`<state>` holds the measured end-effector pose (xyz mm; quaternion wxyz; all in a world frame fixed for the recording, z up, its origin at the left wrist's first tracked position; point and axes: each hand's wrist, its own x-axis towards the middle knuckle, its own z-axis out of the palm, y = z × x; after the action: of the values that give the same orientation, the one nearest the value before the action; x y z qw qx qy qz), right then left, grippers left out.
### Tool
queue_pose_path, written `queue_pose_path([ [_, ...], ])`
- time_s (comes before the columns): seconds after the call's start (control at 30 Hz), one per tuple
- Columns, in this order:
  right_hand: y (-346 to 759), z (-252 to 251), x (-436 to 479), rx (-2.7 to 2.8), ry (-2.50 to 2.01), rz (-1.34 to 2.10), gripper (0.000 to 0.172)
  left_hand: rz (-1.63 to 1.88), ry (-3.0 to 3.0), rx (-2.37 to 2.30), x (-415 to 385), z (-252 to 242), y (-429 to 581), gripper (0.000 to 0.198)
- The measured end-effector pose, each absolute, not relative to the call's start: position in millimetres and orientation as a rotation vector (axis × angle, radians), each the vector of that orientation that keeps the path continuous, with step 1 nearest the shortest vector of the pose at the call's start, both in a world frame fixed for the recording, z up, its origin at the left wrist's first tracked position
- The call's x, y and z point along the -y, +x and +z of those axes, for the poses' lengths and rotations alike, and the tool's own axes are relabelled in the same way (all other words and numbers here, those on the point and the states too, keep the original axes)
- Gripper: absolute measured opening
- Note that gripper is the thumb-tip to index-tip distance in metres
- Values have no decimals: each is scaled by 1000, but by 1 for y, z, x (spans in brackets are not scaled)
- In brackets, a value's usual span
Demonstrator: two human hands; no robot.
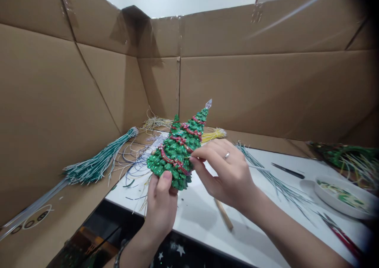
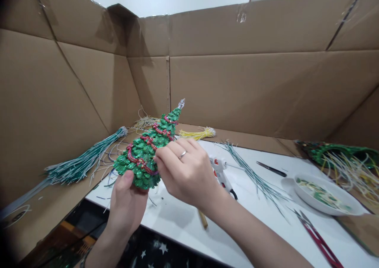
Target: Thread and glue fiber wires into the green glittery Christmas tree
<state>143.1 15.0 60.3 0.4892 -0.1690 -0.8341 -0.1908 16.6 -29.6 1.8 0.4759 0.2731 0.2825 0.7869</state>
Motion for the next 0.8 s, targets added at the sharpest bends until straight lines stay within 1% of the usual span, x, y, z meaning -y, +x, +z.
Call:
queue_pose_path([
  [0.17, 141, 60, -14, 1980, -423, -578, 22, 1902, 695, -664, 29, 2, 17, 51],
  [0.23, 140, 60, -12, 1956, -446, -583, 25, 1883, 716, -644, 30, 1, 18, 50],
  [0.47, 136, 51, -13, 1903, -504, -510, 24, 1905, 796, -702, 31, -11, 19, 47],
  [0.6, 133, 45, -14, 1809, -426, -709, 23, 1882, 783, -728, 32, -16, 18, 48],
  [0.7, 133, 45, -14, 1795, -437, -865, 24, 1875, 754, -693, 32, -11, 20, 48],
  [0.8, 135, 47, -18, 1845, -455, -778, 20, 1903, 717, -667, 30, -3, 22, 49],
])
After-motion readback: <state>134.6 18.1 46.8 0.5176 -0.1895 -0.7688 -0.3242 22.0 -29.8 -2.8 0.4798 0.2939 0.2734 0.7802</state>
